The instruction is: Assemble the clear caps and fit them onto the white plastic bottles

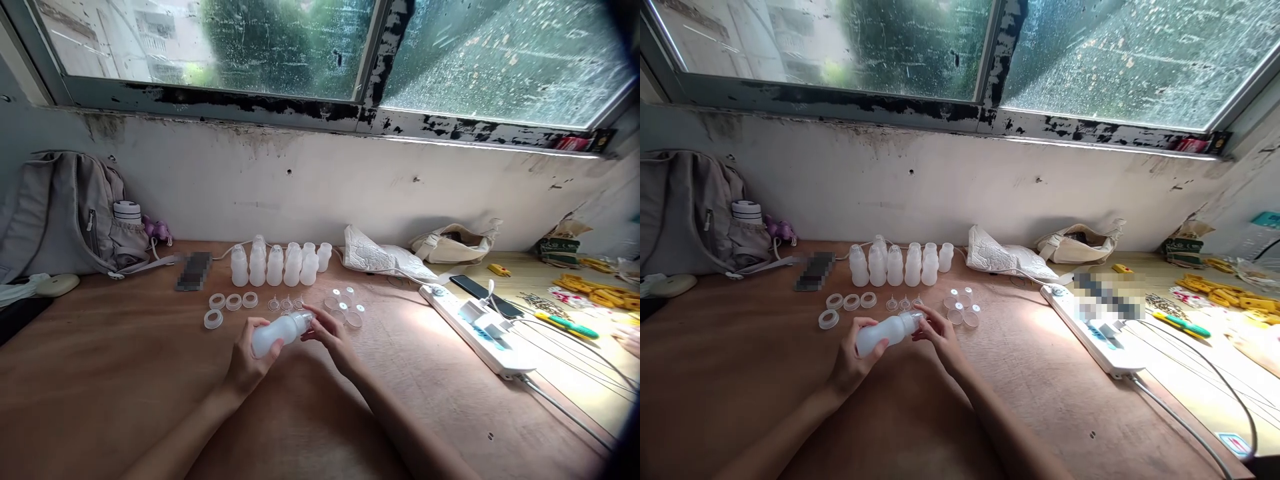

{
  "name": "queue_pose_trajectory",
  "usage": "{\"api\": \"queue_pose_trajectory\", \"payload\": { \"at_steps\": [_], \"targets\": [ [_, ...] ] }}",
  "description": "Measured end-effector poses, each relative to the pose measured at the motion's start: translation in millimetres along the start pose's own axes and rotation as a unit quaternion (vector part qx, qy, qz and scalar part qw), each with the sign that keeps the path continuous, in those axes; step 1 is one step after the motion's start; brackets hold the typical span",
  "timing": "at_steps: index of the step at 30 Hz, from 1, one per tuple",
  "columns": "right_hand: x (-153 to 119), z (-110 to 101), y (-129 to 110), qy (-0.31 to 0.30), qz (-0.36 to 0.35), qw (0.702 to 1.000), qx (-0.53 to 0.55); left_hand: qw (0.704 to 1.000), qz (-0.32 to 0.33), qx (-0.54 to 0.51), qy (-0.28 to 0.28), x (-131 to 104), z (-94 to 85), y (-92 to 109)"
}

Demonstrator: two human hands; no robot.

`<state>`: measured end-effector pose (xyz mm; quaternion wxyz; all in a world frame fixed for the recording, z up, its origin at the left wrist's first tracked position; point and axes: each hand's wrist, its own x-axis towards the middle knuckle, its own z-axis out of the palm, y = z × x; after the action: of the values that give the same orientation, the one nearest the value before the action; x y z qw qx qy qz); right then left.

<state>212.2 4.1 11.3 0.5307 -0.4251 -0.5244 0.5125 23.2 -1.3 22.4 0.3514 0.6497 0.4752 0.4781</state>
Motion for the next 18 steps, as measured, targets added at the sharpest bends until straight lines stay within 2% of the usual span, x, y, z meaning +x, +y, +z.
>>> {"api": "queue_pose_trajectory", "payload": {
  "at_steps": [3,5,7,10,12,15,18],
  "targets": [
    [3.1,0.3,-2.7,0.039,-0.017,0.999,-0.001,0.999,0.040,0.031,-0.020,4.3,0.9,-12.4],
    [9.3,0.2,-12.3,0.073,-0.062,0.995,-0.023,0.996,0.077,0.039,-0.019,10.3,-0.5,-21.3],
    [22.3,-1.1,-31.9,0.120,-0.131,0.983,-0.055,0.994,0.098,0.043,-0.013,17.4,-2.3,-30.2],
    [58.1,-4.8,-75.6,0.225,-0.250,0.935,-0.116,0.991,0.099,0.091,0.001,27.0,-5.1,-43.7],
    [91.2,-6.1,-104.3,0.257,-0.292,0.901,-0.193,0.982,0.117,0.146,-0.006,31.5,-6.5,-52.2],
    [143.6,-2.8,-129.6,0.257,-0.288,0.856,-0.344,0.963,0.154,0.216,-0.038,34.9,-7.9,-61.3],
    [183.6,6.3,-128.2,0.199,-0.211,0.802,-0.522,0.956,0.167,0.237,-0.054,35.5,-9.0,-63.8]
  ]
}}
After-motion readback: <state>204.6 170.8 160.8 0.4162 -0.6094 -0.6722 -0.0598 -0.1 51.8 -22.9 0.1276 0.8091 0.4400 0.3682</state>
